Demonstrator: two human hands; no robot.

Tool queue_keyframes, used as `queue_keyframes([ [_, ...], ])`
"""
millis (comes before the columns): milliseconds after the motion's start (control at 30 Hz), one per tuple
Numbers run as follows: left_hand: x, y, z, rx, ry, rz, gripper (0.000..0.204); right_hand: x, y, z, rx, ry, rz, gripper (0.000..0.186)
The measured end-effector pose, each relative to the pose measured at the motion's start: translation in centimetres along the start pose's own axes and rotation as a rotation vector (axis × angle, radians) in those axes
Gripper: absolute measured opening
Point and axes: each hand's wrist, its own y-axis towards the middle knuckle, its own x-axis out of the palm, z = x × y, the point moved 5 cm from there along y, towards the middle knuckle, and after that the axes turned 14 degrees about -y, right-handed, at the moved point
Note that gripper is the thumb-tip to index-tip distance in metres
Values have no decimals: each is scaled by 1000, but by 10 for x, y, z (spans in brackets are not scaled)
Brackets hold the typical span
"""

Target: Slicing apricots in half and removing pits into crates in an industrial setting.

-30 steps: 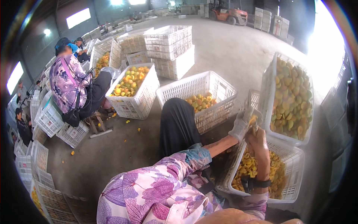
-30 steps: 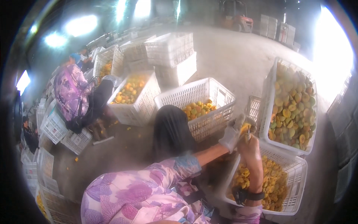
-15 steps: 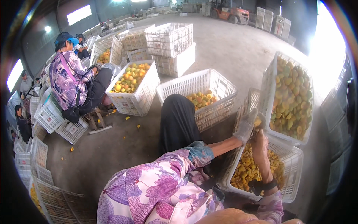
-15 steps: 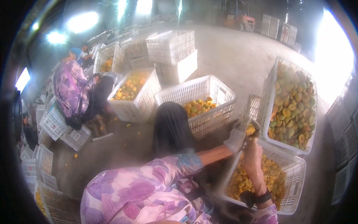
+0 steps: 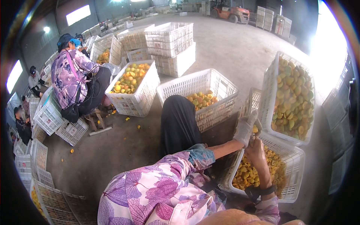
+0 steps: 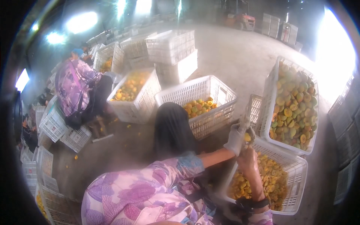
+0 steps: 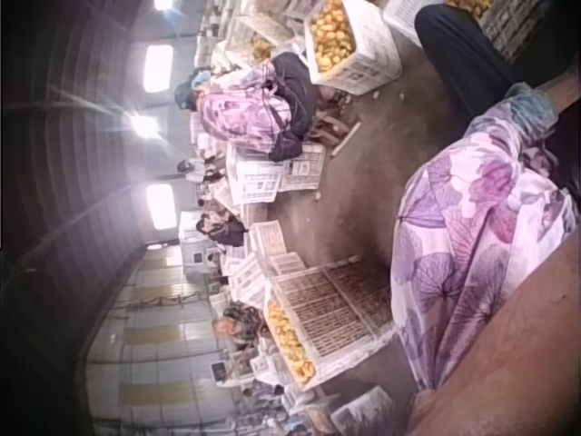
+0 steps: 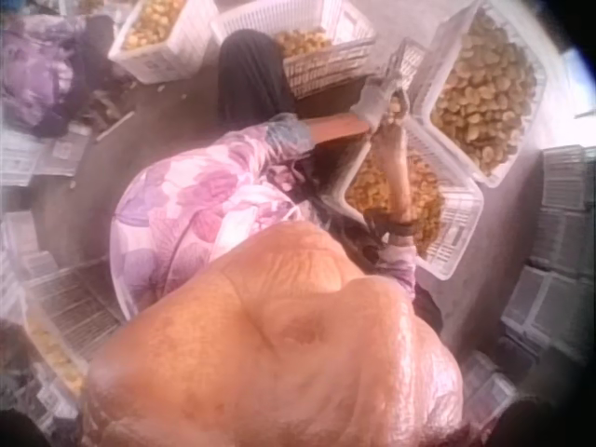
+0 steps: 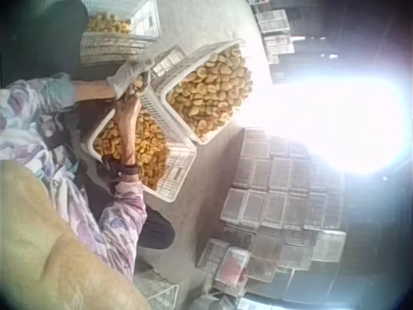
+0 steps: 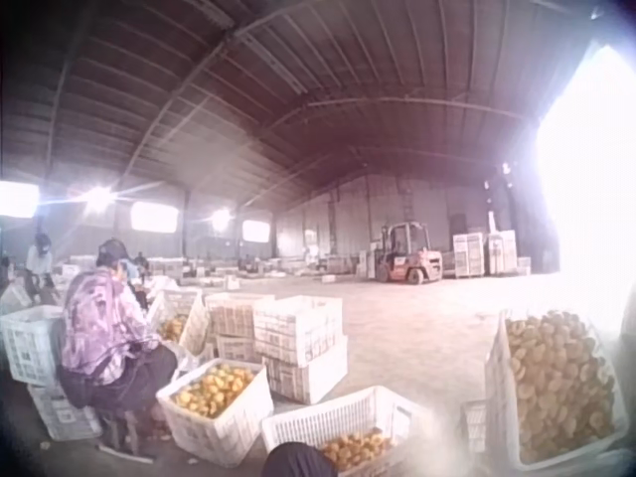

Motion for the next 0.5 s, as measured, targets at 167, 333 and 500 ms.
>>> queue_keyframes([
  [167, 9, -5, 7, -60, 47, -85, 50, -22, -12, -32, 177, 493, -212, 7],
  [333, 12, -8, 3, -315, -185, -178, 44, -36, -14, -32, 54, 428, -431, 8],
  [500, 0, 23, -36, -756, -674, 27, 38, -83, -21, -18, -344, -403, -108, 20],
])
